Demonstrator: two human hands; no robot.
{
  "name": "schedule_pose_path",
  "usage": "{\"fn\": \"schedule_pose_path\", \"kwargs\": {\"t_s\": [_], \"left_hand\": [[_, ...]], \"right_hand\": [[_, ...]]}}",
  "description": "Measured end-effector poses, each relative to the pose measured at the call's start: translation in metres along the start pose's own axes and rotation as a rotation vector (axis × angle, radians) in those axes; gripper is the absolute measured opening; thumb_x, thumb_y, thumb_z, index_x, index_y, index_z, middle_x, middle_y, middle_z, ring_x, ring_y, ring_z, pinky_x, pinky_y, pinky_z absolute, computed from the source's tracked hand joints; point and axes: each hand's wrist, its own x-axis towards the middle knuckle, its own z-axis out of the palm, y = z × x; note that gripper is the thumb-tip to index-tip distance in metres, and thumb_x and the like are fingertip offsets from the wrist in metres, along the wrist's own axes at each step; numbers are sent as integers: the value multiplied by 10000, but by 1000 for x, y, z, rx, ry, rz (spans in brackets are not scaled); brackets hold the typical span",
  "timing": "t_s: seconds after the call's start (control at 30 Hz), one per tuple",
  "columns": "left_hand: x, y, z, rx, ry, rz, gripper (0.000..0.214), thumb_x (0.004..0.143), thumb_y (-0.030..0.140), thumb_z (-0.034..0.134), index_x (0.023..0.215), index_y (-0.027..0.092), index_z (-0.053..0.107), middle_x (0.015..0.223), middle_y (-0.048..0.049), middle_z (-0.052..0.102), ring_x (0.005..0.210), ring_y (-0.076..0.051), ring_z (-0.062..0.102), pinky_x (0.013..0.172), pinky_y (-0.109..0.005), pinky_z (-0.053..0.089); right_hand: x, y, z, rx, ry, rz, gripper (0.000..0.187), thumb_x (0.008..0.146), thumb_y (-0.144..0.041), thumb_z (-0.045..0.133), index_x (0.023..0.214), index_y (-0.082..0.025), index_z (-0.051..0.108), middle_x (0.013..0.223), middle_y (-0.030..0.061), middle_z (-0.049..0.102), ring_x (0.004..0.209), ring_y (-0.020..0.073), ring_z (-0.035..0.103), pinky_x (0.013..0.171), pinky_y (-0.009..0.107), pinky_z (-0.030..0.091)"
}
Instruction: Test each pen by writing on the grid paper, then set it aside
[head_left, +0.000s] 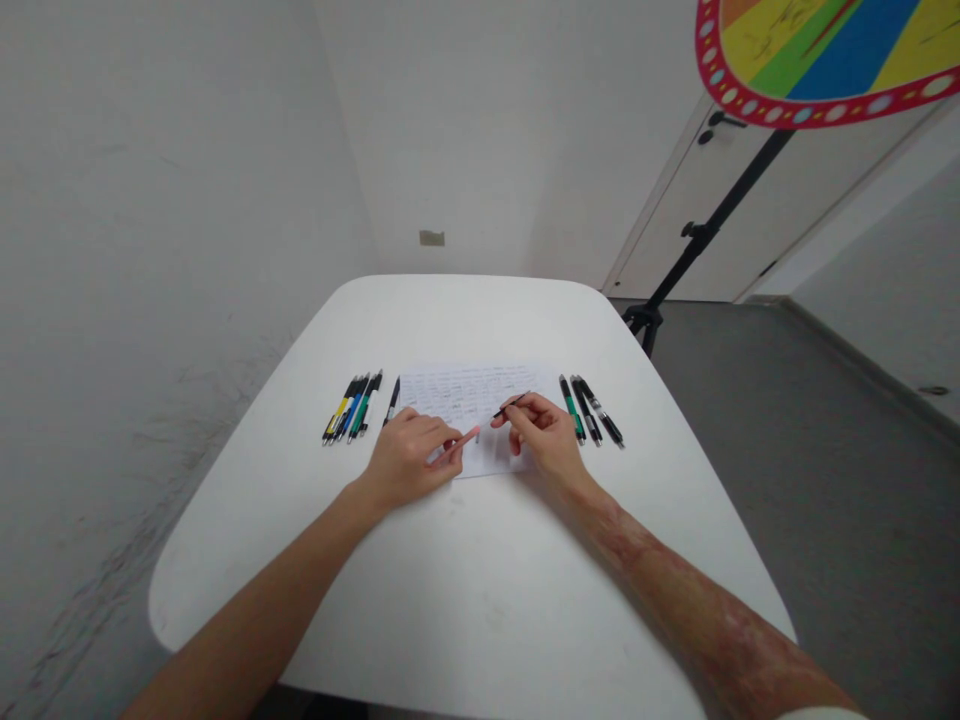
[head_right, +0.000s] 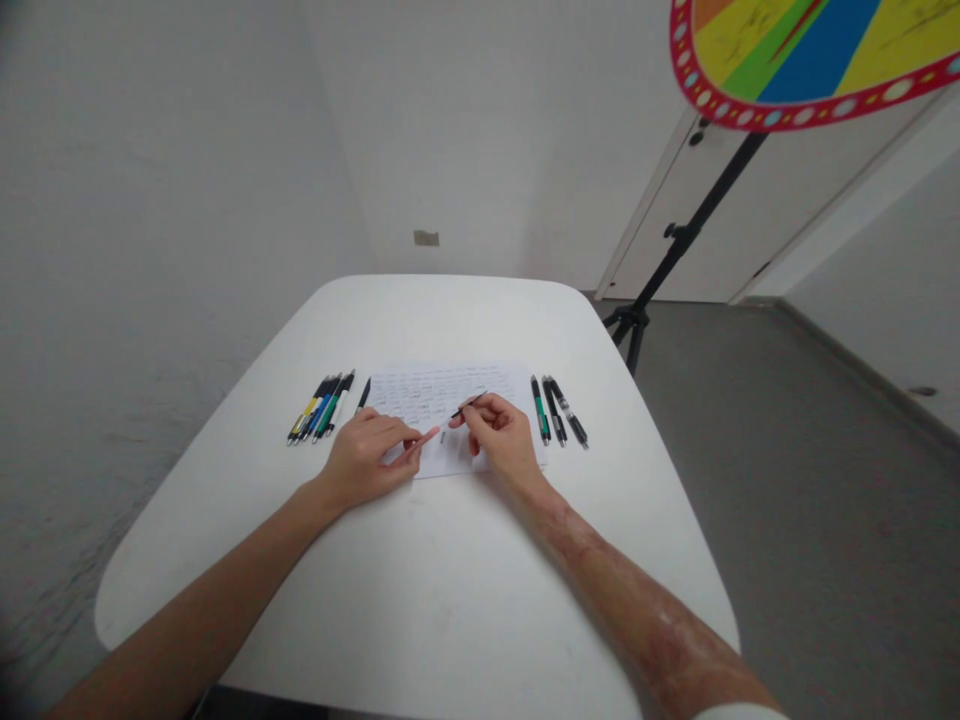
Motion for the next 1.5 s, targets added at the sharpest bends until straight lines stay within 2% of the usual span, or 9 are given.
{"fn": "schedule_pose_path", "kwargs": {"t_s": [0.17, 0.33, 0.6, 0.73, 0.83, 1.0, 1.3, 1.4, 1.5], "left_hand": [[1, 4, -2, 0, 2, 24, 129, 1022, 223, 636, 966, 241, 752, 881, -6, 817, 804, -174, 742, 799, -391, 463], [-1, 2, -4, 28, 7, 32, 127, 1011, 221, 649, 967, 245, 766, 908, -16, 823, 811, -174, 748, 797, -395, 480], [-6, -3, -4, 31, 1, 41, 145, 1054, 245, 621, 1005, 253, 757, 942, -12, 836, 815, -177, 751, 804, -399, 456], [-6, -6, -5, 58, 15, 39, 140, 1058, 243, 620, 1023, 243, 755, 937, -22, 828, 840, -191, 747, 806, -401, 454], [-7, -10, -5, 107, 7, -16, 139, 1062, 253, 624, 1056, 244, 762, 939, -34, 822, 859, -209, 738, 822, -406, 455], [-8, -13, -4, 124, 23, -13, 148, 1077, 245, 612, 1089, 238, 760, 931, -23, 811, 857, -211, 720, 817, -410, 451], [-7, -14, -3, 108, 75, 63, 99, 1067, 203, 637, 1047, 215, 733, 898, -12, 787, 824, -196, 696, 794, -394, 443], [-6, -13, -4, 104, 88, 79, 105, 1081, 202, 632, 1077, 217, 736, 906, -12, 791, 809, -191, 687, 783, -394, 441], [-6, -13, -5, 102, 84, 95, 113, 1086, 215, 636, 1118, 223, 744, 936, -15, 800, 818, -190, 688, 783, -399, 444]], "right_hand": [[-10, 6, 7, -72, -112, -6, 298, 883, -514, 795, 896, -219, 758, 776, 30, 770, 507, 114, 507, 473, 267, 425], [-18, 12, 10, -74, -146, -50, 375, 903, -521, 817, 1132, -231, 756, 842, 18, 771, 546, 114, 526, 493, 260, 414], [-20, 19, 9, -121, -115, -68, 304, 970, -536, 748, 1012, -239, 701, 820, 15, 737, 559, 131, 541, 524, 290, 447], [-21, 18, 5, -411, -53, -278, 170, 1019, -367, 660, 1134, -244, 685, 905, 39, 718, 718, 188, 606, 659, 342, 511], [-20, 17, 2, -739, -117, -461, 182, 1018, -271, 635, 1177, -221, 710, 1045, 112, 719, 972, 279, 650, 885, 448, 553], [-18, 22, 3, -1023, -208, -497, 193, 1058, -253, 626, 1183, -193, 761, 1112, 149, 707, 1034, 316, 624, 932, 489, 535], [-15, 28, -1, -843, -204, -423, 57, 1019, -206, 704, 1037, -231, 752, 993, 70, 767, 940, 261, 666, 888, 438, 502], [-17, 26, -2, -739, -154, -417, 49, 1017, -225, 719, 995, -247, 756, 888, 35, 766, 847, 241, 660, 858, 432, 493], [-17, 24, -2, -582, -57, -434, 28, 1007, -251, 752, 1010, -265, 776, 943, 32, 798, 855, 234, 677, 885, 432, 503]]}}
